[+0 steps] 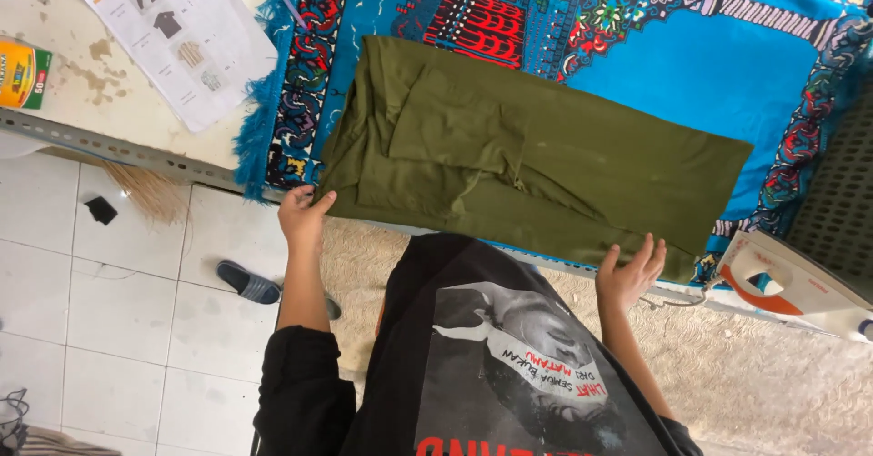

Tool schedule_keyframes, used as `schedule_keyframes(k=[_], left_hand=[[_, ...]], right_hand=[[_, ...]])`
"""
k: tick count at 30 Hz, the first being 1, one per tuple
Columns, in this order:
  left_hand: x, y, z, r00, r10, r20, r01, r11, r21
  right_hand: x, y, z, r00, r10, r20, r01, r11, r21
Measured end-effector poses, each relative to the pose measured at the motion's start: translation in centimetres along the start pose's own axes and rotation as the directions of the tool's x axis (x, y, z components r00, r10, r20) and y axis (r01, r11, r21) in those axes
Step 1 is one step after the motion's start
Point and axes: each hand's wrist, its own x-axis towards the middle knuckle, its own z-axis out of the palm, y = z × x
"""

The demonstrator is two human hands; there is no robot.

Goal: Ironing a green garment on a patterned mat and then folding it neatly.

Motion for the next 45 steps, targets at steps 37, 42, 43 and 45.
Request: schedule_keyframes(k=[37,42,43,45], left_hand=[[-3.3,0.4,1.0,0.947,0.230,-0.224,-0.263,0.956,-0.128],[-2.7,-0.1,1.8,0.927,0.337,-0.162,-0.327,0.941,0.085],[-3.3,0.5,1.7,0.928,0.338,-0.156,-0.328,0.941,0.086],[-4.5,1.8,1.7,0.923,0.382,-0.055,-0.371,0.917,0.147]], right_hand=[[-0.1,8.3,1.1,0.989,-0.104,-0.107,0.096,0.993,-0.070],[0.2,8.0,0.8,0.937,-0.337,-0.092,0.320,0.934,-0.161],[0.2,7.8,1.0,0.939,-0.332,-0.093,0.315,0.935,-0.165],[0.3,7.5,1.4,0.925,-0.380,-0.015,0.375,0.916,-0.142]])
